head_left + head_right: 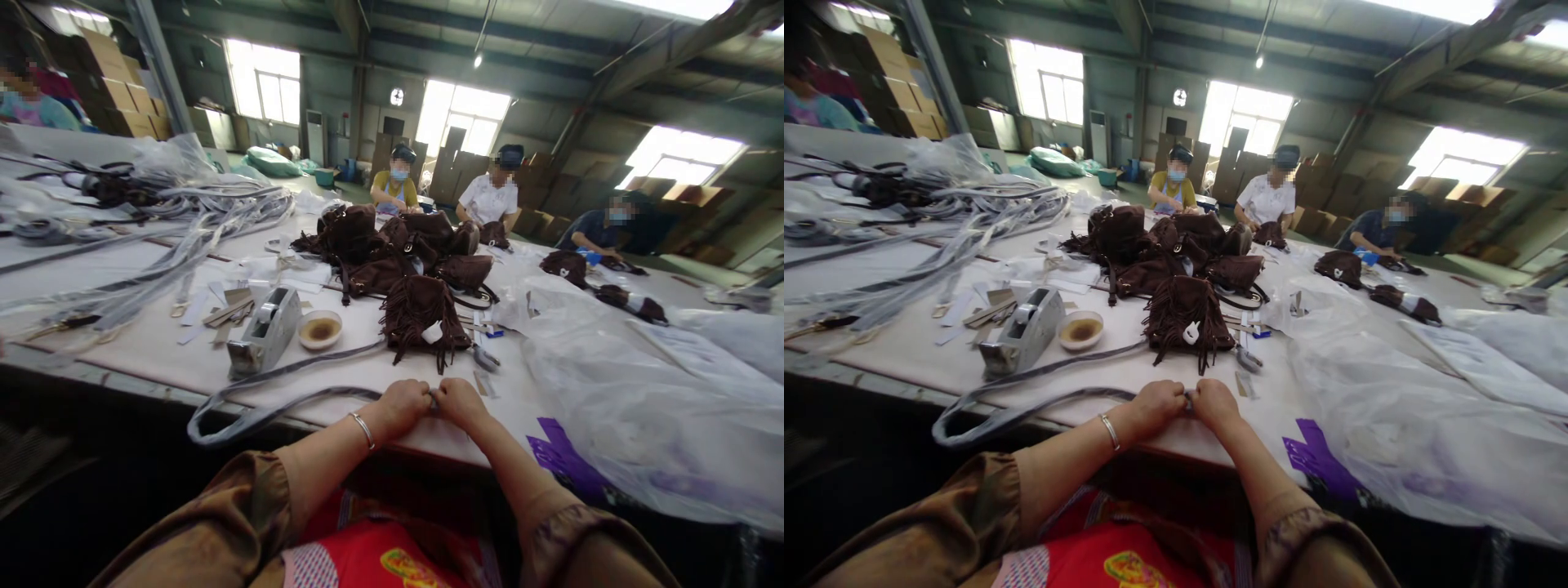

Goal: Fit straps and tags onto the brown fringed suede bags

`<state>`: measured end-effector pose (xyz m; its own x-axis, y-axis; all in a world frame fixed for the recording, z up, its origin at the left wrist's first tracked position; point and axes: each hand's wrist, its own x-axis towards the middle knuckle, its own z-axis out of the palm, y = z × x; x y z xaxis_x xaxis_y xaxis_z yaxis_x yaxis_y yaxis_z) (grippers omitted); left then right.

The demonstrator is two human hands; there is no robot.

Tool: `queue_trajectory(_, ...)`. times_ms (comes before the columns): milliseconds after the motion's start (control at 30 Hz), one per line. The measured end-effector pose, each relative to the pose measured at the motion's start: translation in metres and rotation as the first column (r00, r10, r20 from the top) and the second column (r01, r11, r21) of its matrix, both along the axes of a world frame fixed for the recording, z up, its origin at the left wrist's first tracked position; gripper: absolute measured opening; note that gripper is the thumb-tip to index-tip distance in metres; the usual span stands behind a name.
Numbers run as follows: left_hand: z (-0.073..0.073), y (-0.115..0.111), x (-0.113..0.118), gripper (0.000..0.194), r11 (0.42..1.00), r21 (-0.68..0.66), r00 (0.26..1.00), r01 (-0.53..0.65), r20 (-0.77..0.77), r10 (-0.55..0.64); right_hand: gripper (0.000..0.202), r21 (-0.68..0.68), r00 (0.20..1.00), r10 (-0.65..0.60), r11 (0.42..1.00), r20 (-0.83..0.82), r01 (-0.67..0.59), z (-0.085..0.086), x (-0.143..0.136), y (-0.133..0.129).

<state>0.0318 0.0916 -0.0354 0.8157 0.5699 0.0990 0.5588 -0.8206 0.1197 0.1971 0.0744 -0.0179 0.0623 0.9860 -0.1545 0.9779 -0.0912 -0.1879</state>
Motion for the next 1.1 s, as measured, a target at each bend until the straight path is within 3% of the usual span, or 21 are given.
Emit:
queue_trajectory(100, -0.016, -0.011, 0.013, 0.021, 0.99, 0.003, 0.983, -0.143, 0.12, 0.141, 0.042, 0.039, 0.998, -0.058, 0.998, 0.012, 0.057, -0.009, -0.007, -0.012)
queue_trajectory(200, -0.022, -0.019, 0.018, 0.02, 0.981, -0.018, 0.969, -0.195, 0.149, 0.196, 0.041, 0.047, 0.998, -0.058, 0.997, 0.025, 0.057, -0.012, -0.012, -0.021)
queue_trajectory(300, -0.017, -0.015, 0.01, 0.019, 0.991, -0.016, 0.984, -0.134, 0.115, 0.135, 0.034, 0.018, 0.999, 0.006, 1.0, 0.044, -0.007, -0.005, -0.013, -0.017)
queue_trajectory(433, -0.001, 0.003, -0.012, 0.019, 0.999, -0.005, 0.996, 0.046, 0.078, -0.045, 0.022, -0.034, 0.992, 0.107, 0.994, 0.071, -0.105, 0.009, -0.01, -0.002)
queue_trajectory(533, 0.004, 0.013, -0.021, 0.021, 0.997, 0.007, 0.997, 0.071, 0.024, -0.071, 0.017, -0.032, 0.987, 0.144, 0.989, 0.064, -0.142, 0.01, -0.009, 0.004)
queue_trajectory(633, -0.001, 0.011, -0.015, 0.018, 1.0, 0.006, 1.0, 0.012, 0.008, -0.012, 0.025, 0.015, 0.995, 0.098, 0.995, 0.032, -0.098, 0.003, -0.009, 0.0)
queue_trajectory(767, -0.013, -0.01, 0.007, 0.018, 0.99, -0.011, 0.984, -0.14, 0.113, 0.141, 0.041, 0.077, 0.999, -0.036, 0.996, -0.027, 0.038, -0.012, -0.011, -0.01)
queue_trajectory(867, -0.016, -0.022, 0.016, 0.022, 0.972, -0.064, 0.963, -0.227, 0.13, 0.234, 0.036, 0.081, 0.997, -0.054, 0.995, -0.063, 0.059, -0.016, -0.012, -0.011)
queue_trajectory(933, -0.012, -0.023, 0.012, 0.022, 0.974, -0.073, 0.969, -0.214, 0.111, 0.221, 0.03, 0.072, 0.996, 0.007, 0.997, -0.092, -0.001, -0.012, -0.01, -0.009)
queue_trajectory(1000, -0.006, -0.017, 0.001, 0.019, 0.992, -0.056, 0.99, -0.112, 0.08, 0.116, 0.025, 0.059, 0.988, 0.1, 0.994, -0.12, -0.093, -0.005, -0.008, -0.006)
queue_trajectory(1100, 0.004, -0.003, -0.022, 0.029, 1.0, -0.009, 1.0, 0.024, 0.01, -0.024, 0.02, 0.031, 0.951, 0.288, 0.958, -0.116, -0.286, 0.006, -0.004, 0.001)
